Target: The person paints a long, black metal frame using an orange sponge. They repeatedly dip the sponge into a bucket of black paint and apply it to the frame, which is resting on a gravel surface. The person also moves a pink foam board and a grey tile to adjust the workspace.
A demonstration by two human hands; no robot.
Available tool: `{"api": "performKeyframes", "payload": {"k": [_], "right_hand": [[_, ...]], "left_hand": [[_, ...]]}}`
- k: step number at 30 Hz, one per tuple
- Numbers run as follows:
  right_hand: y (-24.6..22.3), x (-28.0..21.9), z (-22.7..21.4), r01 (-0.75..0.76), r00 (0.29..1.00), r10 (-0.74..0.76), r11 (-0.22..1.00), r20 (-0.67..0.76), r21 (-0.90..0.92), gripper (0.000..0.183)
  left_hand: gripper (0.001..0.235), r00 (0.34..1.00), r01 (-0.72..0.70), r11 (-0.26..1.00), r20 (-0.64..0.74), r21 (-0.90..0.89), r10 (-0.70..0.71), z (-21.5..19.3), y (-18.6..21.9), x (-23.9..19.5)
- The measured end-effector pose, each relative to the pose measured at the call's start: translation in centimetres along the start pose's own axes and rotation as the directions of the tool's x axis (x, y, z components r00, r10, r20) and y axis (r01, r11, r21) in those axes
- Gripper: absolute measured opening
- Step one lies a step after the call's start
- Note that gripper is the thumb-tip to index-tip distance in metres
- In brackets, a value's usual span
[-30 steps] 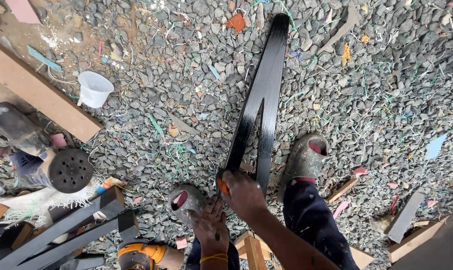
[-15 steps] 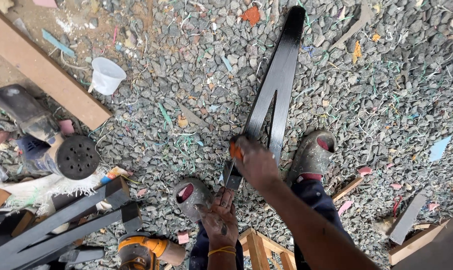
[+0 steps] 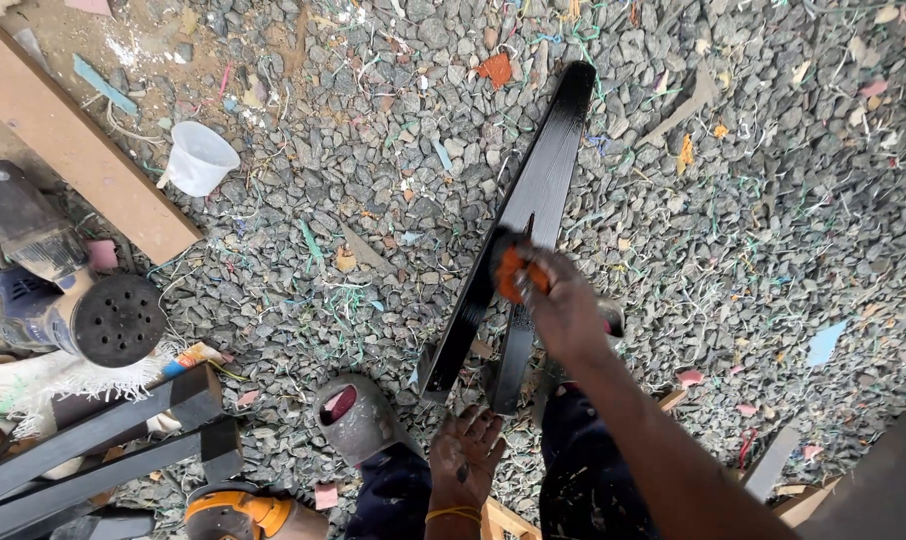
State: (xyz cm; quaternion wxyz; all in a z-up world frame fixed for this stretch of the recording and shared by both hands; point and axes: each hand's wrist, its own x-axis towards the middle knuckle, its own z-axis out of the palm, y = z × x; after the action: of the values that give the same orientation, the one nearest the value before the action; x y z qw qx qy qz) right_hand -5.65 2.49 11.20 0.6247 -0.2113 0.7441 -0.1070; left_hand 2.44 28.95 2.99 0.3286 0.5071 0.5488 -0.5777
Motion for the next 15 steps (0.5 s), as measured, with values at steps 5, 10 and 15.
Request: {"api": "performKeyframes", "payload": {"k": [5, 10, 15], "right_hand": [[-10.0, 6.3, -4.1, 0.062, 0.972, -0.194, 0.760, -0.136, -0.647, 0.038], [-13.4, 14.5, -7.0, 0.222, 0.925, -0.379, 0.525, 0.007, -0.821, 0.023], [-8.3, 12.8, -4.9, 0.106, 0.986, -0.168, 0.641, -0.003, -0.760, 0.036]], "left_hand": [[0.045, 0.971, 0.062, 0.997, -0.230, -0.043, -0.070, -0.6, -2.4, 5.3], [0.051, 0.939, 0.070, 0.997, -0.336, -0.038, -0.079, 0.6, -1.9, 6.3], [0.051, 0.901, -0.181, 0.970, -0.368, 0.161, 0.229, 3.3, -2.9, 1.6]]}}
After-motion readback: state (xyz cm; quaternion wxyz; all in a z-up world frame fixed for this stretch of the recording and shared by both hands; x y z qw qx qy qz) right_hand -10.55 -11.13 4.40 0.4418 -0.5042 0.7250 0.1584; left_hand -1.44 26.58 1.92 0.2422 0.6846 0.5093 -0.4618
